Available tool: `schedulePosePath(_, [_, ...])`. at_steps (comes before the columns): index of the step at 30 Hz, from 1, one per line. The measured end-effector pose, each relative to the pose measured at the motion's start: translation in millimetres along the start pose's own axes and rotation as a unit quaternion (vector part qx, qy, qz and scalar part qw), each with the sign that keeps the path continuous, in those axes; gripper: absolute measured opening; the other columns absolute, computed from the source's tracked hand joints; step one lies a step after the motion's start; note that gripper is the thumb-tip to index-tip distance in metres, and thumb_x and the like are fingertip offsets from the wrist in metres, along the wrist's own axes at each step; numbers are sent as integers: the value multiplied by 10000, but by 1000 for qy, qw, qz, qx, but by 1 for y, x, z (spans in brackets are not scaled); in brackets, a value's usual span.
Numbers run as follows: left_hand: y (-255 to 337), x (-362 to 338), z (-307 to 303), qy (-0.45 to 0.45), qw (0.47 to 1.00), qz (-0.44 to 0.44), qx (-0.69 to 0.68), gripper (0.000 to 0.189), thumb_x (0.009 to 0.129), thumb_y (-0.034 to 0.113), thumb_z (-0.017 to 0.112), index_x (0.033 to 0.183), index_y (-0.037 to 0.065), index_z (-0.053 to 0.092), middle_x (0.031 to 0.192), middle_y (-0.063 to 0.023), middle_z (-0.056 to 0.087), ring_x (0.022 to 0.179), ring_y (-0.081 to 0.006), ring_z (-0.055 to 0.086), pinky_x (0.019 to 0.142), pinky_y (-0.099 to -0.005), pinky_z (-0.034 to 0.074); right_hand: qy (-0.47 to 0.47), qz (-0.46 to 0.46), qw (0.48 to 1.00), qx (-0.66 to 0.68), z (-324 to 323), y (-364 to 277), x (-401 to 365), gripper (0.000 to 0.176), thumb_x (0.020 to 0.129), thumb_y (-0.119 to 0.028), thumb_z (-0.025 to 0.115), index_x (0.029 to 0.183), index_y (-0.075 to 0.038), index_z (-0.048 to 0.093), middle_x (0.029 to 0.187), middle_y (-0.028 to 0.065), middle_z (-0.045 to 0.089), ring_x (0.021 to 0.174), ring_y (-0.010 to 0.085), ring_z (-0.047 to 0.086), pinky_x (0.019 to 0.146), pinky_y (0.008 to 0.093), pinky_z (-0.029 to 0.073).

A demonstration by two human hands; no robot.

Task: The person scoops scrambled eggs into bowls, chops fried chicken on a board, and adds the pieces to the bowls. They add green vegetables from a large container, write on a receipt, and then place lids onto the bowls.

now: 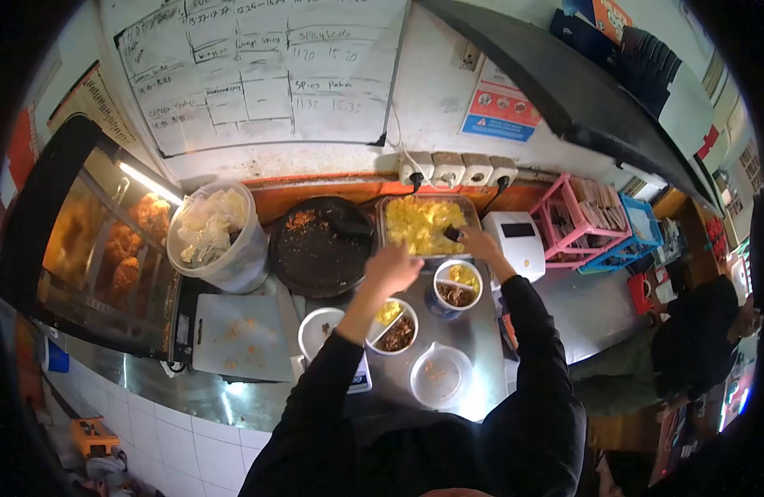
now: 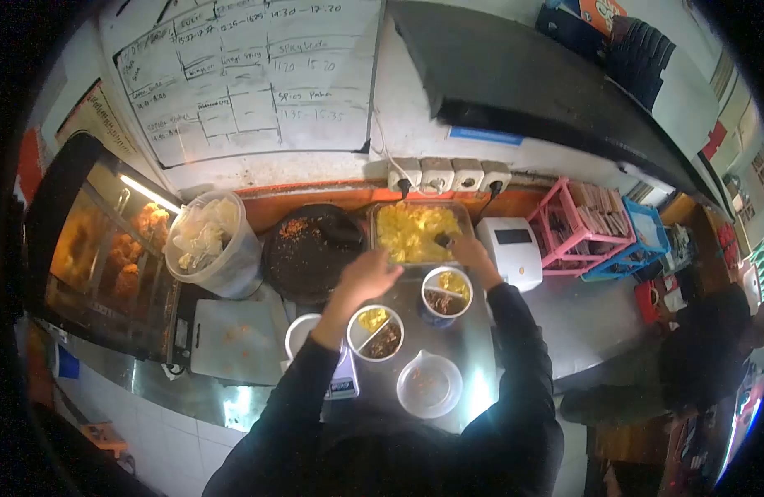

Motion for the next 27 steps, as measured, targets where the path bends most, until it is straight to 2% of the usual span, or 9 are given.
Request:
schedulePosePath(3, [-5,82,82,-33,992,-47,112,796,837,464,551,1430,52,216,1471,-203,218,1341,-425,223,1018,-541,322,-64,120,980,-145,26,-20,29,378,847,-253,523,1208,-140,528,1053,170,641,944,360,630,786,511,489])
schedulePosePath(4, [-10,103,101,-40,994,-50,87,859,835,474,552,1460,77,117,1518,-175,53,1371,-455,48,1037,-606,228,-48,108,983,-140,27,-32,28,351,861,-228,494,1184,-91,514,1068,197,629,983,363,615,808,487,489])
schedulePosePath(7, [-18,127,120,48,996,-39,67,860,838,497,532,1462,80,113,1522,-167,24,1382,-427,-6,1062,-606,137,6,266,964,-15,33,-24,28,347,878,-186,459,1204,-70,484,1122,153,618,1021,324,611,808,443,509])
schedulePosePath(11, [-39,139,143,31,991,-55,117,818,878,543,418,1464,77,89,1529,-143,-18,1390,-394,-60,1084,-577,42,131,251,942,181,49,-19,36,362,883,-232,467,1184,-31,446,1092,260,591,1043,406,565,868,481,449])
schedulePosePath(15, [-38,139,140,17,992,-53,113,801,891,543,390,1464,75,83,1530,-138,-25,1394,-380,-55,1088,-569,36,90,97,974,186,53,-25,49,445,893,-242,461,1265,-2,408,1138,278,555,1056,421,538,895,466,418])
schedulePosePath(22, [-41,142,143,1,992,-58,109,819,885,545,399,1468,88,49,1532,-125,-59,1395,-372,-79,1086,-571,9,-132,-113,984,47,41,-22,30,458,889,-255,500,1289,-38,448,1158,250,561,1081,360,540,899,417,419])
schedulePosePath(25, [-43,140,148,12,994,-53,92,822,878,539,420,1471,102,54,1532,-120,-69,1393,-374,-94,1082,-578,-7,-161,-247,953,68,64,1,52,472,948,-280,460,1373,-91,381,901,189,629,766,272,624,676,366,495])
schedulePosePath(26, [-44,141,149,15,995,-51,87,821,877,537,424,1471,104,58,1532,-120,-67,1393,-375,-94,1082,-578,-6,-352,13,919,179,27,-18,24,353,960,-256,451,1279,-108,484,580,42,477,429,131,433,392,273,361])
schedulePosePath(27, [-44,142,147,19,995,-50,83,820,876,535,428,1471,107,61,1533,-120,-65,1393,-375,-93,1082,-577,-5,-376,66,882,277,34,-11,26,284,961,-245,451,1211,-123,504,560,2,398,411,99,353,373,253,291])
Point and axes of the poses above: each hand's wrist, its own x-axis towards the middle knuckle, its own z-axis out of the palm, y = z × x, the point moved 7 cm from there along x, towards the middle knuckle
